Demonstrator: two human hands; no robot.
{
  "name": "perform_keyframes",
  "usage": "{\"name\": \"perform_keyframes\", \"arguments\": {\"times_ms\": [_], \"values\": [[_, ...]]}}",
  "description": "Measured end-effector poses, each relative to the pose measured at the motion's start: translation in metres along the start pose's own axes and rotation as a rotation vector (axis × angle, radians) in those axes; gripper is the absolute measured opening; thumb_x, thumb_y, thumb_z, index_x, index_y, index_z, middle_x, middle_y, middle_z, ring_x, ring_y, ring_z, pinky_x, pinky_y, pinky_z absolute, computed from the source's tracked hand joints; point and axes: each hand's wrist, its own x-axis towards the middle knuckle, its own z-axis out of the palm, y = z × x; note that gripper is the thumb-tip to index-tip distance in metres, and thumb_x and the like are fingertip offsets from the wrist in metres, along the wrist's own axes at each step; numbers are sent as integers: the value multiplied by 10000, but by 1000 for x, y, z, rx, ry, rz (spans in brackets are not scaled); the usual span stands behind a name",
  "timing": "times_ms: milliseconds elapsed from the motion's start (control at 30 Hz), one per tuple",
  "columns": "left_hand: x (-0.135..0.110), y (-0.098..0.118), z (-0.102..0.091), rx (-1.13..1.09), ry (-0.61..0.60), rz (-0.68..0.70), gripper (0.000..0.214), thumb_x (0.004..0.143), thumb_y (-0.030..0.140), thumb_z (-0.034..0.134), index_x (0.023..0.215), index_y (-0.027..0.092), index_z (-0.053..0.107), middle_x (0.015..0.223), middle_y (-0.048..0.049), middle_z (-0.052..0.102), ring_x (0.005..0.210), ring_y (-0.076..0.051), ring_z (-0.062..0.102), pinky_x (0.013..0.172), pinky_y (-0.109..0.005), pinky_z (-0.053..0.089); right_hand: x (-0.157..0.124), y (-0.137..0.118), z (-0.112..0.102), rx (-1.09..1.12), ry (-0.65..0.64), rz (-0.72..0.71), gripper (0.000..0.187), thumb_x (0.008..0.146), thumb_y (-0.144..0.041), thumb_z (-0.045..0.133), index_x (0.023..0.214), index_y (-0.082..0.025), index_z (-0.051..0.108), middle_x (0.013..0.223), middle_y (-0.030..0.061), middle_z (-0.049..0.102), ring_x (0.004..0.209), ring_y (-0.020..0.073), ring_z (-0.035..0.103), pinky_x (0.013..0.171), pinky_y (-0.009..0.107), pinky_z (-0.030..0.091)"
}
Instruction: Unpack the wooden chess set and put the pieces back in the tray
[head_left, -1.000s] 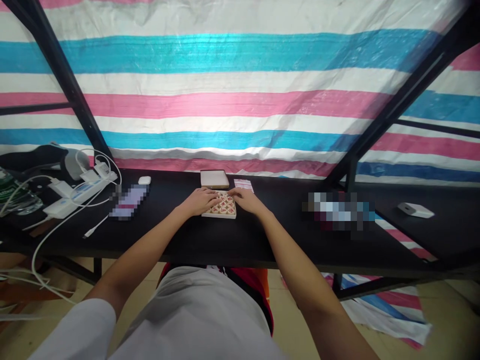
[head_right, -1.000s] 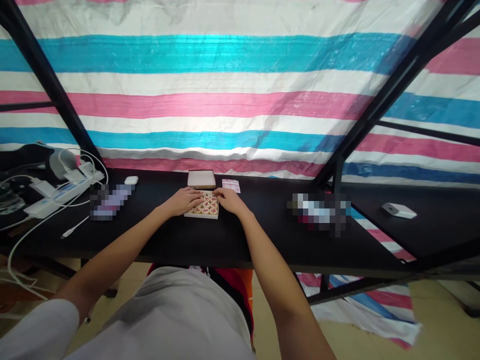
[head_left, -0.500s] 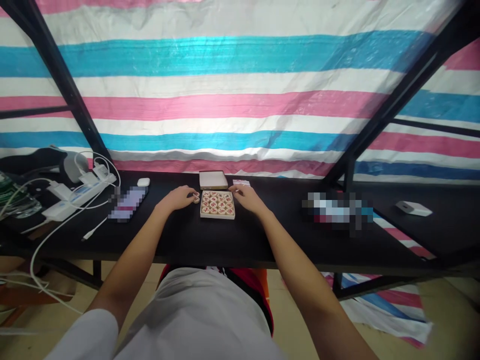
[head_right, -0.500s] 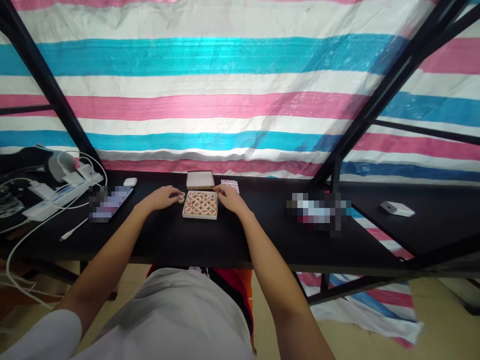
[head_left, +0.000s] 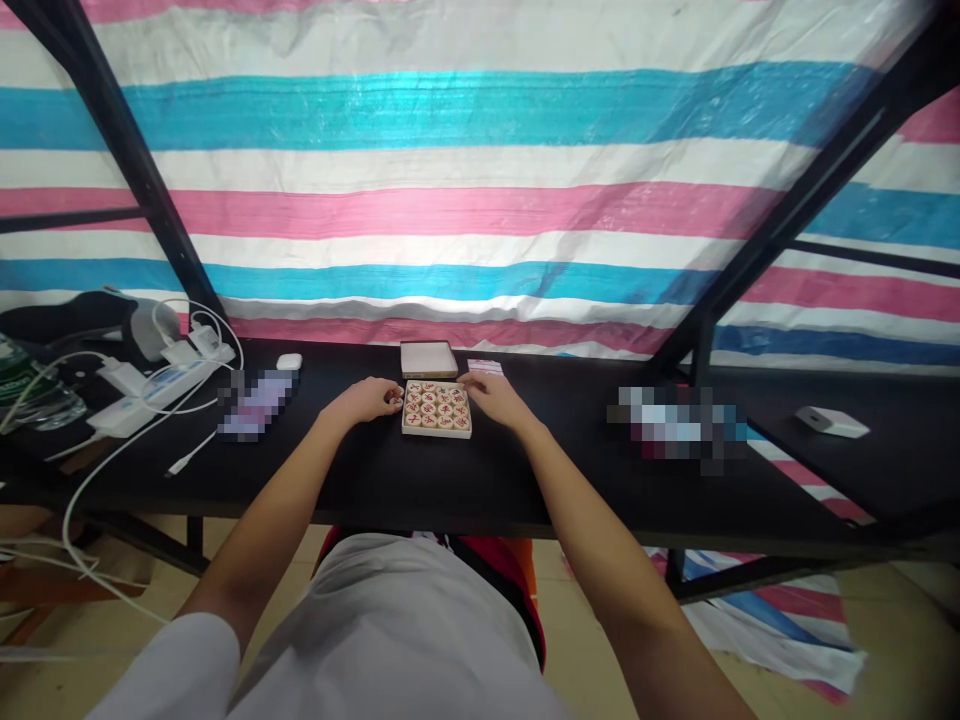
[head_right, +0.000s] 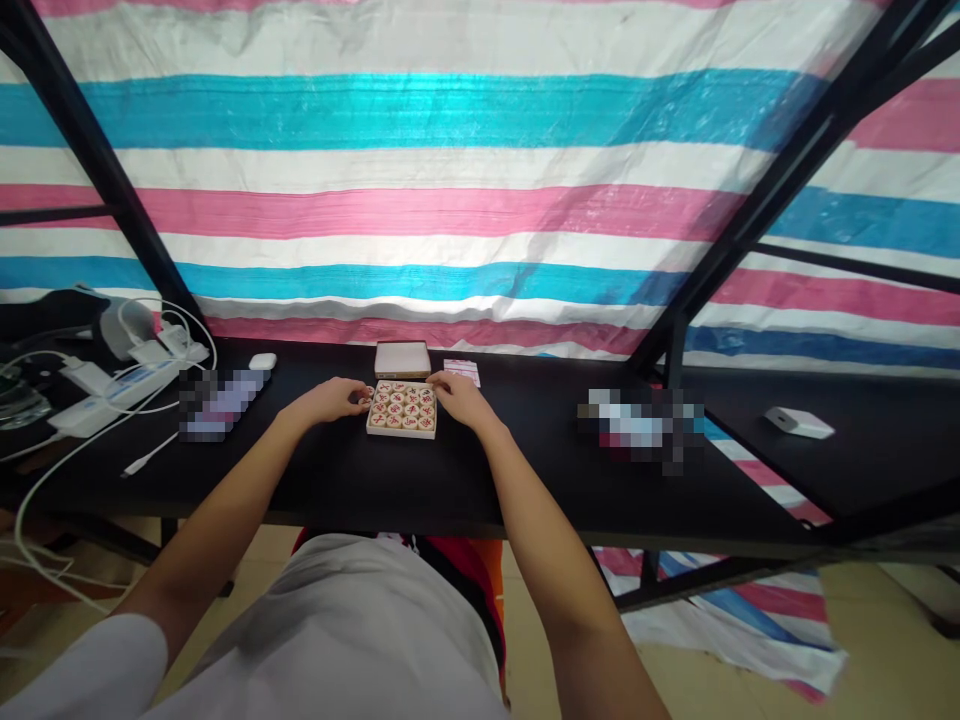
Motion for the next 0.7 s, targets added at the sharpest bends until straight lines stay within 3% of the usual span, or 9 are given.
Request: {"name": "perform_keyframes", "arguments": {"times_ms": [167, 333, 467, 567, 700], "values": [[-2, -4, -5, -93, 73, 7, 223, 754, 354, 576, 906, 220, 670, 901, -32, 695, 778, -177, 615, 651, -233, 429, -4, -19, 4, 8, 44, -114, 261, 835, -173, 463, 1005, -183, 661, 868, 42, 661, 759, 150, 577, 746, 286, 451], [0, 22, 3, -352, 280, 154, 317, 802, 444, 552, 961, 196, 670, 809, -18, 667, 708, -143, 579, 662, -240, 450, -11, -52, 8, 46, 5, -280, 218, 848, -292, 534, 1030, -211, 623, 977, 54, 634, 885, 173, 576, 817, 294, 442], [1, 38, 12, -506, 311, 150, 366, 805, 484, 564, 978, 180, 674, 825, -23, 680, 709, -137, 578, 664, -242, 464, -14, -58, 8, 42, 3, -250, 168, 854, -352, 543, 927, -217, 609, 913, 39, 635, 863, 171, 581, 793, 285, 445], [2, 39, 16, -534, 322, 176, 382, 814, 495, 563, 996, 181, 684, 881, -33, 694, 730, -138, 589, 684, -247, 470, -13, -56, 8, 69, 37, -214, 207, 850, -383, 555, 961, -211, 587, 912, 41, 645, 838, 165, 596, 757, 276, 453], [5, 35, 19, -568, 298, 261, 328, 843, 425, 553, 1024, 192, 698, 1017, -45, 693, 842, -159, 617, 747, -250, 474, -11, -54, 7, 131, -11, -196, 222, 852, -381, 554, 1000, -220, 591, 880, 25, 664, 786, 149, 611, 714, 251, 456]]}}
